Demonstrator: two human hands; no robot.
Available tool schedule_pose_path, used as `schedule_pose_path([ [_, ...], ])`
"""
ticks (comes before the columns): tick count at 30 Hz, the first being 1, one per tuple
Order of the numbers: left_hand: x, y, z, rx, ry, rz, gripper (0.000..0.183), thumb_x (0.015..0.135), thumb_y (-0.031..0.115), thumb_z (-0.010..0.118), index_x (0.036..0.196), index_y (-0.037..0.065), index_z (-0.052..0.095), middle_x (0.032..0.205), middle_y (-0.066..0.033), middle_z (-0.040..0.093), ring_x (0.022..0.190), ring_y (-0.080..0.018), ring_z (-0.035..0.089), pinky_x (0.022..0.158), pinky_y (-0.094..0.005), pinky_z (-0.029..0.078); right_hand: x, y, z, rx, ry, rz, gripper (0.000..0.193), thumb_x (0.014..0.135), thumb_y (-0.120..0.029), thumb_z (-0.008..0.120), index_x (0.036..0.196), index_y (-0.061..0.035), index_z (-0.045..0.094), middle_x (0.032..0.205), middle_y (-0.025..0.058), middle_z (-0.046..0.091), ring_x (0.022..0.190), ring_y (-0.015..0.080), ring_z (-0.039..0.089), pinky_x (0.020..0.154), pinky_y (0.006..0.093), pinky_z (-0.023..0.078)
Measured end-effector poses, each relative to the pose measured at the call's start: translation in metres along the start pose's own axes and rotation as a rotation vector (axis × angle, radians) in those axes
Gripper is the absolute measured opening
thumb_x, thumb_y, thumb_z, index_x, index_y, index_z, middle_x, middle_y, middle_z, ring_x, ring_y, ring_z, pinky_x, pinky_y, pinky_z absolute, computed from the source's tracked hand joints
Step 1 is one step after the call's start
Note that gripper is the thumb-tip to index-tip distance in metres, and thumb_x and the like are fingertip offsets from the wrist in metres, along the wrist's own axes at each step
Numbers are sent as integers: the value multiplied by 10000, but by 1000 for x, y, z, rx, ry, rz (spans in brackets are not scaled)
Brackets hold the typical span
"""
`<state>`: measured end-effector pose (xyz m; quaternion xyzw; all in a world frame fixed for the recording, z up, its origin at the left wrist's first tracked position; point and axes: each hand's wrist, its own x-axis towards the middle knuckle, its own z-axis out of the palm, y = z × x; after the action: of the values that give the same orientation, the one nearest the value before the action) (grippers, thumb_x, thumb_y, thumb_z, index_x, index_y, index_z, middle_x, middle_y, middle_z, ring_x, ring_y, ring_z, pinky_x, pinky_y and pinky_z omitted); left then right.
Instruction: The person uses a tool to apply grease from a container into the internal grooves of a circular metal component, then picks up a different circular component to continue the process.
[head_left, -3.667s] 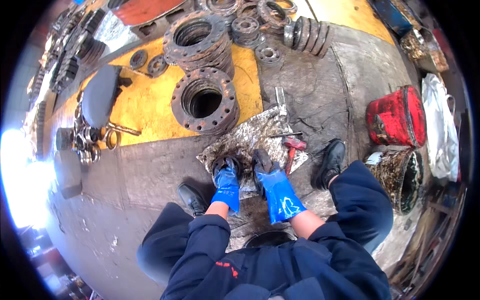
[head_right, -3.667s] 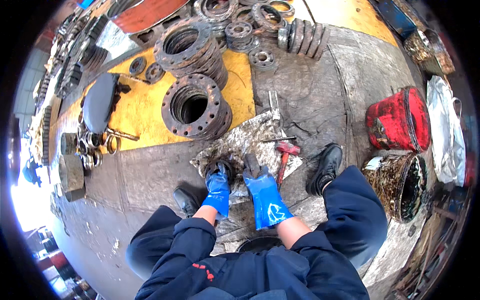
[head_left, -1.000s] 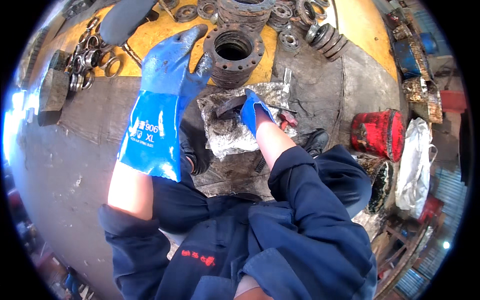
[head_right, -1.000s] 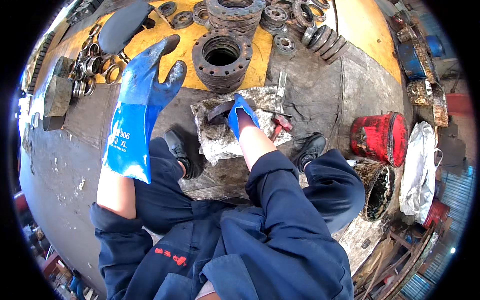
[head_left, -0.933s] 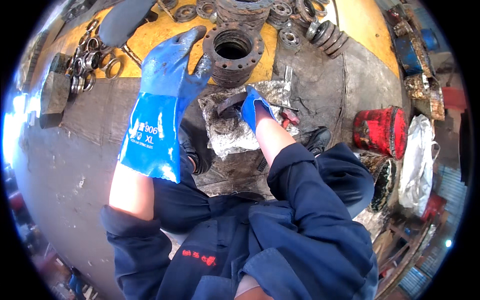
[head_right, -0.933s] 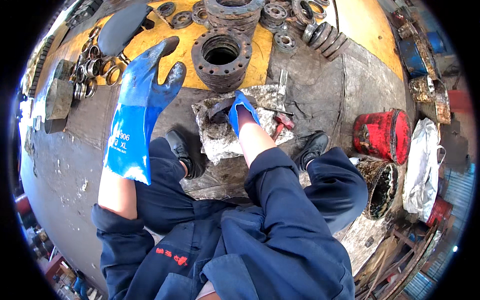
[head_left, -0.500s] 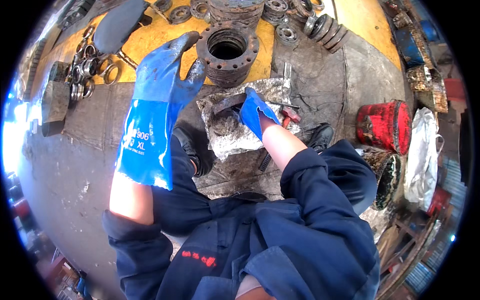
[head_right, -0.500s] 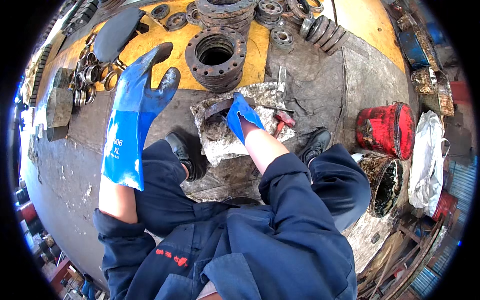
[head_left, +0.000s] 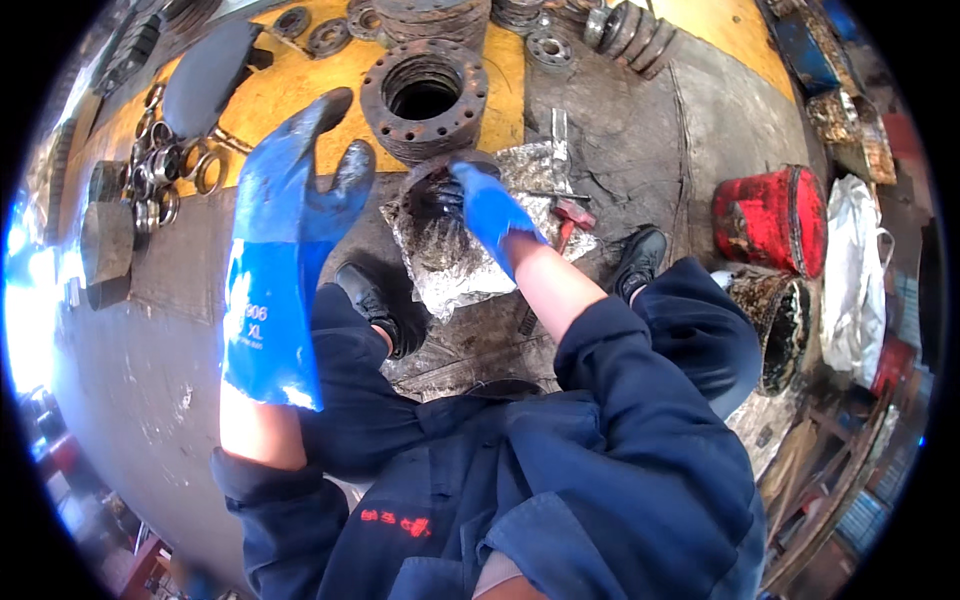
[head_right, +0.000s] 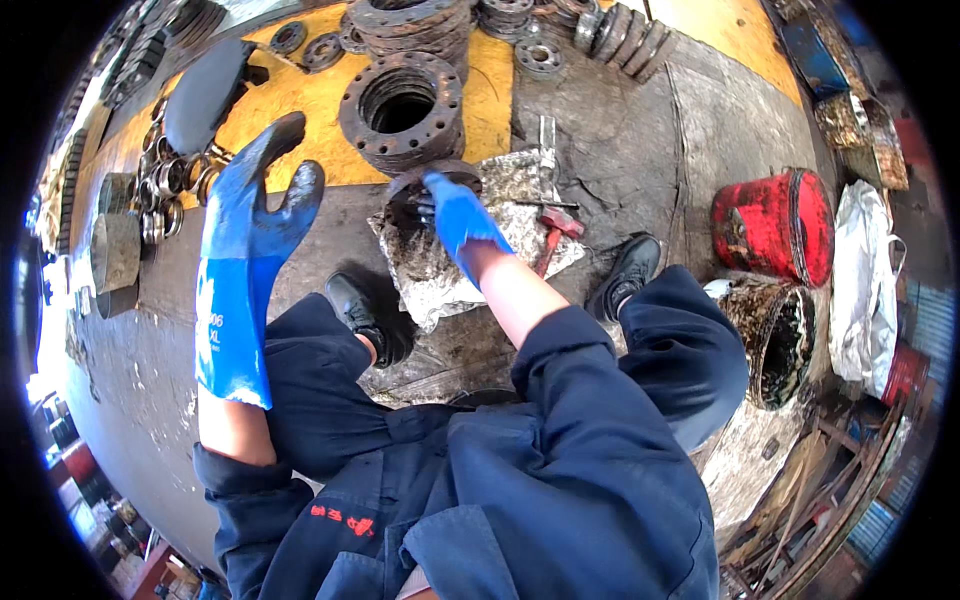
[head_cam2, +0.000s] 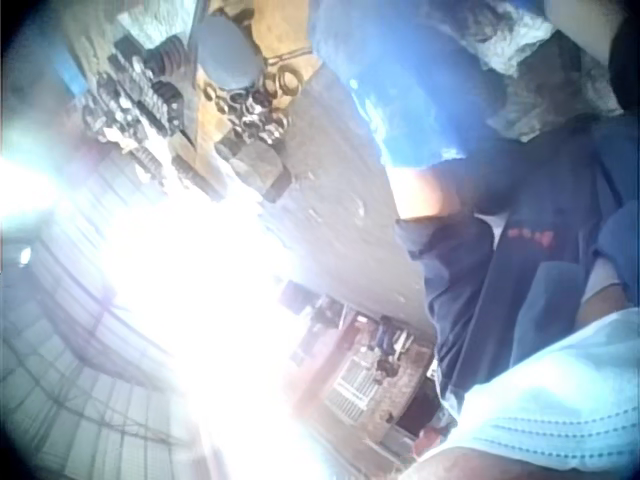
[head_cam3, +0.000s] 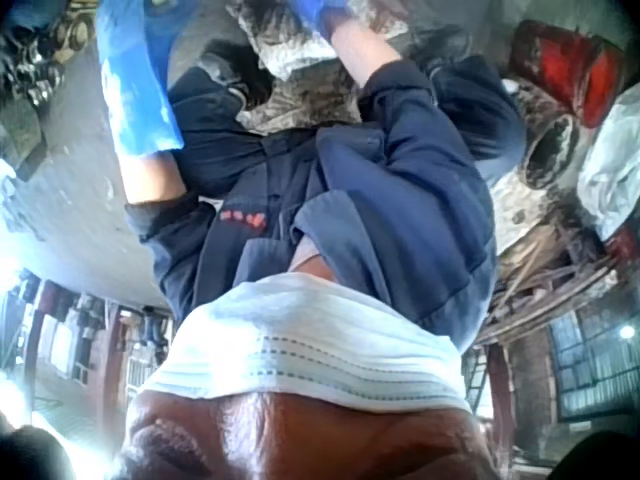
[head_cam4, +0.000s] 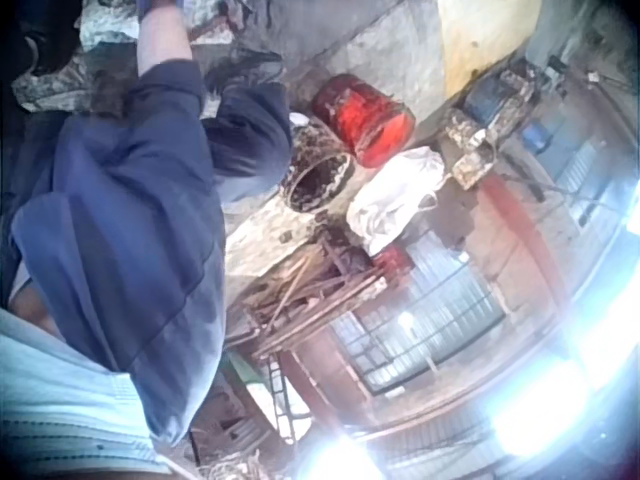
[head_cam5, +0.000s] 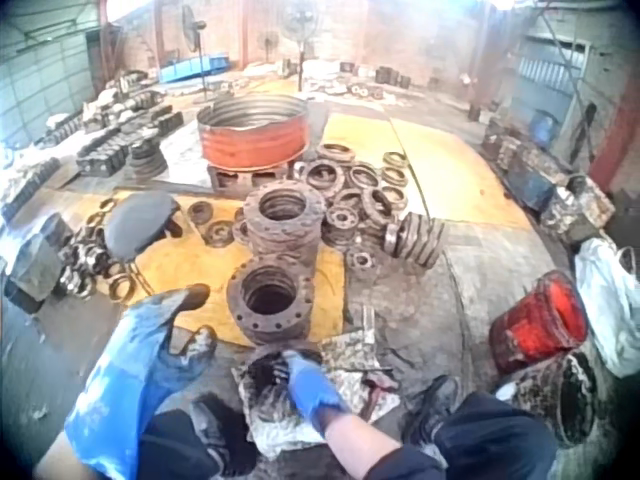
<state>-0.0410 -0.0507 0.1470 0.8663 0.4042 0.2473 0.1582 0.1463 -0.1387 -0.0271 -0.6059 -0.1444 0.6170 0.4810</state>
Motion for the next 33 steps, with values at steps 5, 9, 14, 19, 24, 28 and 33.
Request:
schedule_pose_path([
  [5,-3,14,-15,16,-39,-82,475,848,34,722,1309,3,616,1230,-161,686,1159,-233,652,1023,-346,488,49,84,-78,-630,278,23,562,886,-406,661,1236,32,637,1155,188,707,1064,300,666,921,398,512],
  [9,-6,14,-7,-68,-29,-93,456,830,111,734,1266,10,644,1212,-179,695,1152,-271,665,1021,-360,495,83,106,-182,-1496,506,-23,376,904,-409,604,1105,-112,716,1107,153,725,1036,351,694,868,455,554],
  [14,4,29,-1,84,-172,-121,435,877,81,661,1301,-5,617,1251,-176,679,1204,-281,632,1059,-373,458,82,54,-254,-1683,502,277,306,944,-221,545,1173,-130,728,1176,113,721,1072,315,703,862,449,569],
  [19,5,33,2,108,-176,-154,430,874,82,654,1294,-5,621,1247,-181,678,1200,-287,634,1059,-384,459,148,71,-279,-2006,119,260,321,959,-243,530,1183,-153,742,1236,98,703,1121,295,688,880,441,561],
  [24,5,35,12,121,-212,-171,426,874,88,651,1289,-6,624,1246,-182,679,1200,-290,634,1060,-388,458,167,84,-282,-2099,7,201,294,941,-253,570,1148,-165,759,1193,92,723,1100,271,700,872,409,571],
  [28,10,33,9,214,-282,-151,418,871,109,650,1272,-9,635,1226,-183,686,1197,-290,635,1059,-393,459,132,46,-264,-2106,-35,235,294,939,-240,585,1180,-189,747,1229,64,713,1129,259,688,872,400,574],
  [33,2,15,20,24,-227,-163,417,857,130,701,1251,3,649,1158,-177,717,1113,-262,687,983,-355,513,101,19,-266,-2008,53,204,311,913,-189,609,1202,-166,724,1257,82,696,1162,291,669,881,426,571],
])
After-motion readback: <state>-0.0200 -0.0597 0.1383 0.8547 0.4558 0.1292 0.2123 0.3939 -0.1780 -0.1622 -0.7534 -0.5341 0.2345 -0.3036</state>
